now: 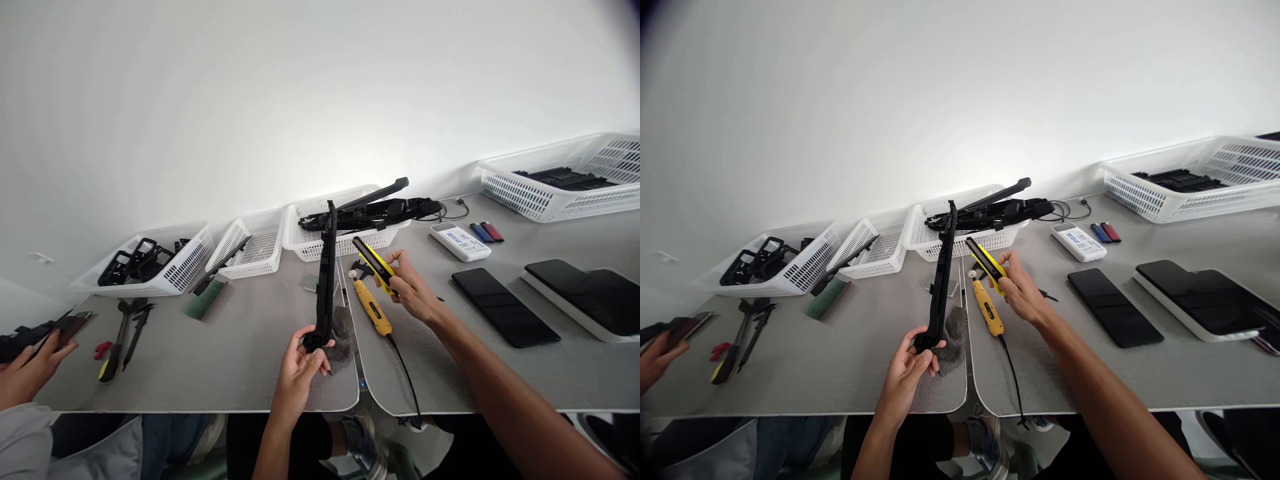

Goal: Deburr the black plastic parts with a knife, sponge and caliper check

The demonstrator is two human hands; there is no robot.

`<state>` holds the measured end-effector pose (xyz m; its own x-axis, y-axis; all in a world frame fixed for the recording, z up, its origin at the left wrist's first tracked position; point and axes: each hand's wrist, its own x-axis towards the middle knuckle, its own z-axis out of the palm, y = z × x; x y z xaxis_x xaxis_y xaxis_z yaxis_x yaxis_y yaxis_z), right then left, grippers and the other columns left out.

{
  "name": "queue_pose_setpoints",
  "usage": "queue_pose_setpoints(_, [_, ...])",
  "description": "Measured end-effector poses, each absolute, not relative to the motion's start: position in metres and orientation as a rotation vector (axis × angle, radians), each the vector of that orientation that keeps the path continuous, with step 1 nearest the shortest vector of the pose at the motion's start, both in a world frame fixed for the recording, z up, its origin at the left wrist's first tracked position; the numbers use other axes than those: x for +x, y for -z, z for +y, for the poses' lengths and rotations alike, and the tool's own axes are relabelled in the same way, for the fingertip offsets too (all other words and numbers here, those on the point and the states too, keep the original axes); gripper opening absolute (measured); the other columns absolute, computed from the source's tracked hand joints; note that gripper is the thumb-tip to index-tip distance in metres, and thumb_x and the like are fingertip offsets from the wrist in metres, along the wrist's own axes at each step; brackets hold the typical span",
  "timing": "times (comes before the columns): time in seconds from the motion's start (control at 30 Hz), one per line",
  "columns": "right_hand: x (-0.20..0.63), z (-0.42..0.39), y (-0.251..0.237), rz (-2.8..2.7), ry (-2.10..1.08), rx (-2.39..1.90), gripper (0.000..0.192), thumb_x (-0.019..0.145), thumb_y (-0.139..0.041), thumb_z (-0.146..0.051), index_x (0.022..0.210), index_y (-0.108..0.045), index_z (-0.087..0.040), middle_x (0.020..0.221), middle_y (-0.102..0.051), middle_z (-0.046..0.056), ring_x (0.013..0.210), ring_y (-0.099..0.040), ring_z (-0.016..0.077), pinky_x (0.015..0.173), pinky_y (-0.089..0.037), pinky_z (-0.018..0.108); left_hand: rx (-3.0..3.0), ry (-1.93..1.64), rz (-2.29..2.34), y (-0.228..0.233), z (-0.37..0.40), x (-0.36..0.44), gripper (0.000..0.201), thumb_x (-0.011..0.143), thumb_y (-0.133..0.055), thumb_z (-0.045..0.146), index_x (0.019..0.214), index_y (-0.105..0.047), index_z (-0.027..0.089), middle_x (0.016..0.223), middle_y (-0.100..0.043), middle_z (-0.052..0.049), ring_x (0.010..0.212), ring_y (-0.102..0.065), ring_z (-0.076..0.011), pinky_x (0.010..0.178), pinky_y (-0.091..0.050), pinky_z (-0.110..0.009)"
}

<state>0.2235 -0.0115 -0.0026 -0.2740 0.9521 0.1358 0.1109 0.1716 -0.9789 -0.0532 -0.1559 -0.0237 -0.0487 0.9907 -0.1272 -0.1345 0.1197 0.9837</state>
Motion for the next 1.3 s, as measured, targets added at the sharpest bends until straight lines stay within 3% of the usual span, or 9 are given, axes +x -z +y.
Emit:
queue_pose_setpoints(0.07, [0.223, -0.009, 0.004, -1.546, -1.182, -1.095, 0.033, 0.083, -0.050, -0.024, 0.109, -0.031, -0.029, 0.092, -0.061, -0.002, 0.062, -0.045, 0.0162, 0.056, -0.038, 0.030, 0.991, -1.216, 1.212, 0.022, -0.156, -0.053, 0.064, 0.089, -0.083, 0.053, 0.136, -0.055, 0.019, 0.119, -0.080, -0.019, 0.071, -0.066, -0.0158, 0.069, -0.054, -0.032])
queue_pose_setpoints(0.27, [0.229, 0.004, 0.015, -1.608, -0.807, -1.388, 0.028, 0.073, -0.047, -0.017, 0.097, -0.035, -0.027, 0.076, -0.048, -0.003, 0.067, -0.047, 0.0203, 0.064, -0.038, 0.033, 0.989, -1.221, 1.216, 0.021, -0.156, -0.053, 0.065, 0.087, -0.084, 0.053, 0.135, -0.056, 0.019, 0.117, -0.081, -0.018, 0.070, -0.066, -0.0159, 0.069, -0.054, -0.033])
queue_pose_setpoints(0.47, [0.235, 0.009, 0.022, -1.752, -0.698, -1.710, 0.011, 0.083, -0.051, -0.026, 0.084, -0.040, -0.026, 0.074, -0.057, 0.001, 0.067, -0.050, 0.0216, 0.063, -0.031, 0.033, 1.002, -1.209, 1.221, 0.021, -0.156, -0.053, 0.065, 0.089, -0.082, 0.055, 0.136, -0.055, 0.020, 0.119, -0.080, -0.018, 0.072, -0.066, -0.0161, 0.069, -0.054, -0.032])
queue_pose_setpoints(0.63, [0.230, 0.005, 0.019, -1.786, -0.622, -1.812, 0.018, 0.083, -0.062, -0.034, 0.084, -0.047, -0.025, 0.075, -0.062, 0.001, 0.066, -0.050, 0.0202, 0.061, -0.029, 0.031, 0.998, -1.211, 1.220, 0.023, -0.156, -0.053, 0.065, 0.089, -0.083, 0.054, 0.135, -0.055, 0.019, 0.117, -0.081, -0.018, 0.071, -0.066, -0.0162, 0.069, -0.053, -0.032])
queue_pose_setpoints(0.83, [0.226, 0.002, 0.016, -1.836, -0.544, -1.874, 0.018, 0.085, -0.061, -0.036, 0.074, -0.050, -0.025, 0.066, -0.059, 0.001, 0.062, -0.048, 0.0198, 0.060, -0.026, 0.031, 0.988, -1.217, 1.219, 0.022, -0.156, -0.053, 0.063, 0.087, -0.084, 0.053, 0.133, -0.056, 0.020, 0.116, -0.080, -0.017, 0.071, -0.066, -0.0166, 0.069, -0.053, -0.033])
queue_pose_setpoints(0.97, [0.228, 0.002, 0.022, -1.875, -0.408, -1.783, 0.023, 0.087, -0.059, -0.035, 0.067, -0.053, -0.025, 0.073, -0.063, 0.005, 0.078, -0.056, 0.0249, 0.063, -0.029, 0.032, 0.966, -1.223, 1.195, 0.021, -0.157, -0.052, 0.060, 0.087, -0.085, 0.051, 0.133, -0.058, 0.021, 0.115, -0.080, -0.016, 0.072, -0.067, -0.0173, 0.070, -0.054, -0.033])
queue_pose_setpoints(1.07, [0.225, 0.002, 0.026, -1.903, -0.335, -1.609, 0.020, 0.088, -0.058, -0.034, 0.071, -0.056, -0.025, 0.085, -0.069, 0.008, 0.093, -0.058, 0.0289, 0.072, -0.039, 0.035, 0.956, -1.254, 1.162, 0.023, -0.157, -0.052, 0.055, 0.087, -0.084, 0.052, 0.125, -0.060, 0.021, 0.111, -0.079, -0.013, 0.072, -0.068, -0.0176, 0.069, -0.054, -0.033])
queue_pose_setpoints(1.2, [0.201, -0.001, 0.018, -2.052, -0.259, -1.354, 0.011, 0.094, -0.058, -0.031, 0.087, -0.064, -0.024, 0.101, -0.072, 0.009, 0.104, -0.058, 0.0309, 0.091, -0.046, 0.042, 0.929, -1.264, 1.138, 0.024, -0.157, -0.052, 0.046, 0.089, -0.079, 0.061, 0.089, -0.054, 0.022, 0.094, -0.074, -0.005, 0.069, -0.070, -0.0186, 0.069, -0.055, -0.033])
queue_pose_setpoints(1.3, [0.165, -0.001, 0.007, -2.300, -0.222, -1.289, 0.016, 0.096, -0.062, -0.030, 0.108, -0.069, -0.023, 0.115, -0.074, 0.011, 0.118, -0.057, 0.0331, 0.099, -0.044, 0.044, 0.917, -1.228, 1.138, 0.020, -0.155, -0.052, 0.052, 0.089, -0.078, 0.063, 0.078, -0.047, 0.023, 0.095, -0.075, -0.007, 0.088, -0.076, -0.0254, 0.083, -0.058, -0.037])
